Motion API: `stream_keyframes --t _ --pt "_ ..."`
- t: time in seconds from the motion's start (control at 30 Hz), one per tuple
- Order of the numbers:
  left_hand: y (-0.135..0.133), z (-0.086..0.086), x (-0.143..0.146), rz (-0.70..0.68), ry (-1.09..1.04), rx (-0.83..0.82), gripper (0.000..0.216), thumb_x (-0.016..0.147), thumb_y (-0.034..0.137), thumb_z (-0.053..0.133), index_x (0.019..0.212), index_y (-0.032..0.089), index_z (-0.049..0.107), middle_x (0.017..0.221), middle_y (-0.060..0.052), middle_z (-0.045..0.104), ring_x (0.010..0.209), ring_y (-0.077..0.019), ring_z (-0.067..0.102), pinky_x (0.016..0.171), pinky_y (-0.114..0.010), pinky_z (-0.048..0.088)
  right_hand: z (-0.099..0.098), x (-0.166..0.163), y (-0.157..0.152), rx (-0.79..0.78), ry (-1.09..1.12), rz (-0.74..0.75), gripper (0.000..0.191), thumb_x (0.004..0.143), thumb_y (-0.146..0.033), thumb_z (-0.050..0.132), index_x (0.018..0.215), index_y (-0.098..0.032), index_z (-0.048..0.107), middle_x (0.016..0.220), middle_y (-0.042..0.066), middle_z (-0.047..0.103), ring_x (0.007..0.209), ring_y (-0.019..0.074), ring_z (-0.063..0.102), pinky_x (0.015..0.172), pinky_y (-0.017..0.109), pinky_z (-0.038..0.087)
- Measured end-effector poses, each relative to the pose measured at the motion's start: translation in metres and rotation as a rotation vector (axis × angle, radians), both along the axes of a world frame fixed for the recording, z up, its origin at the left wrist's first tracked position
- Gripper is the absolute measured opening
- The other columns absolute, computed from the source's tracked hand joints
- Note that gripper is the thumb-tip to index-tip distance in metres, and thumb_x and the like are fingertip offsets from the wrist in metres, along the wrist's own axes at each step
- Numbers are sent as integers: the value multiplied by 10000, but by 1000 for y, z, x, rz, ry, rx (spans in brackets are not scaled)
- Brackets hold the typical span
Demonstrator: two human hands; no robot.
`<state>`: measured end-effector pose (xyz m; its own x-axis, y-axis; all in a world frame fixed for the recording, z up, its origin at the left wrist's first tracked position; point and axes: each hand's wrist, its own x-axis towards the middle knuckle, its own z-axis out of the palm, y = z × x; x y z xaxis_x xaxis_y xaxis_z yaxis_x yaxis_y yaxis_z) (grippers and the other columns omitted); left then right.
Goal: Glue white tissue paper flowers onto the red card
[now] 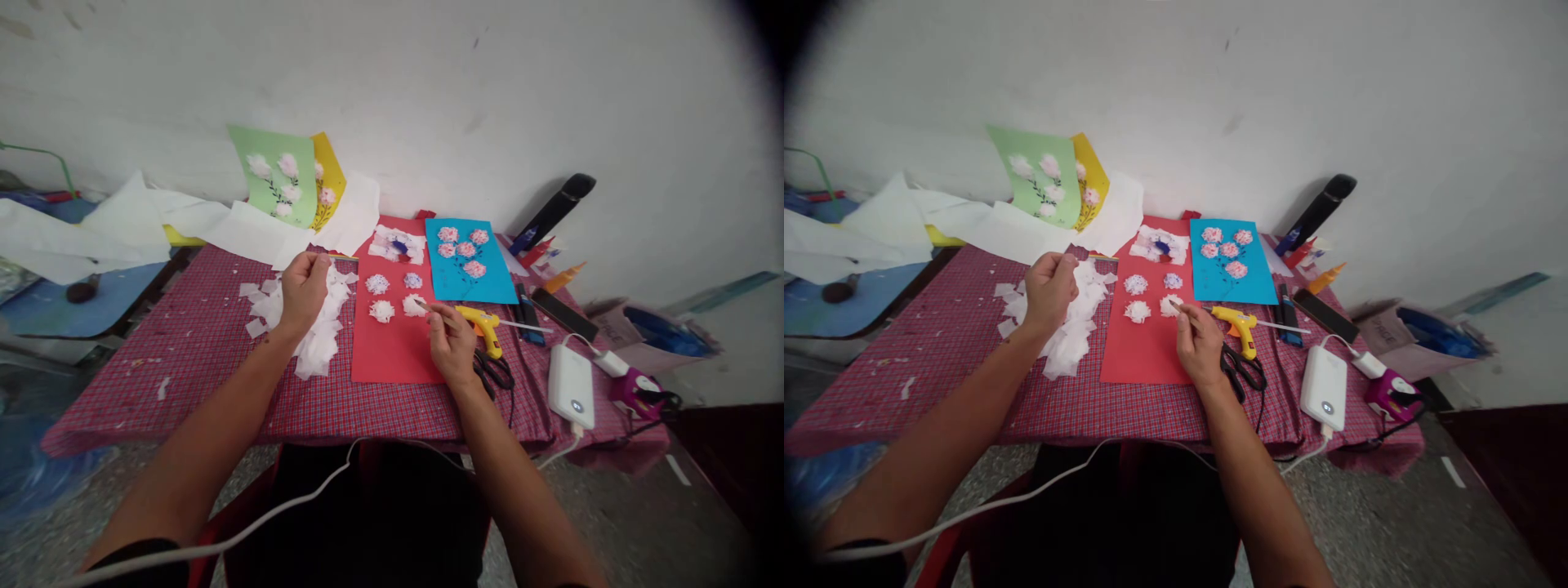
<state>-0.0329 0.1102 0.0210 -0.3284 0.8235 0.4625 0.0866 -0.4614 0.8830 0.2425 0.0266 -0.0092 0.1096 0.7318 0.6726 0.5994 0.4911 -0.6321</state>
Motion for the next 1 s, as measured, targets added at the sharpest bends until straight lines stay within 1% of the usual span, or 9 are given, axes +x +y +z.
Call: stream_keyframes --t 0.13,0.3,0.43,0.57,0.67,0.87,1.0 --pt "0 0 0 -5 5 1 253 968 345 620 753 225 561 549 53 401 458 -92 370 430 -248 281 3 -1 -2 -43 -9 -5 217 1008 -328 543 1056 -220 725 909 73 763 899 260 746 823 431 602" --pt "0 0 1 -11 -10 -1 246 964 316 618 742 227 562 549 43 409 466 -96 356 427 -251 283 3 -1 -2 -43 -24 -6 218 1020 -333 523 1038 -226 712 861 57 748 878 248 744 802 412 608" --pt "0 1 1 4 3 17 221 959 295 623 753 223 588 587 26 445 504 -102 390 446 -252 305 -3 1 0 -41 -10 -6 235 1030 -322 516 1112 -225 713 943 77 766 913 251 745 805 410 611" --pt "1 -1 0 10 8 14 215 959 289 622 757 222 596 597 26 451 511 -102 395 453 -252 307 -5 0 2 -56 -33 72 261 1027 -311 541 1220 -239 701 1026 81 785 916 236 748 824 406 614" --pt "2 -2 0 8 9 5 215 958 292 623 756 222 596 595 29 453 508 -101 388 452 -251 304 -5 -1 4 -73 -75 112 268 1025 -297 543 1233 -243 702 1079 87 786 914 229 747 838 409 612" --pt "2 -1 1 11 9 11 215 956 286 629 754 218 598 597 26 458 516 -103 393 454 -251 304 -9 0 6 -93 -28 104 274 1025 -290 538 1240 -234 698 1117 98 772 934 228 741 853 414 608" --pt "0 0 1 10 15 7 225 957 303 630 752 216 594 595 30 454 516 -102 388 451 -249 301 -11 1 6 -131 -18 85 295 1031 -319 527 1255 -219 691 1113 104 771 912 223 738 828 399 607"
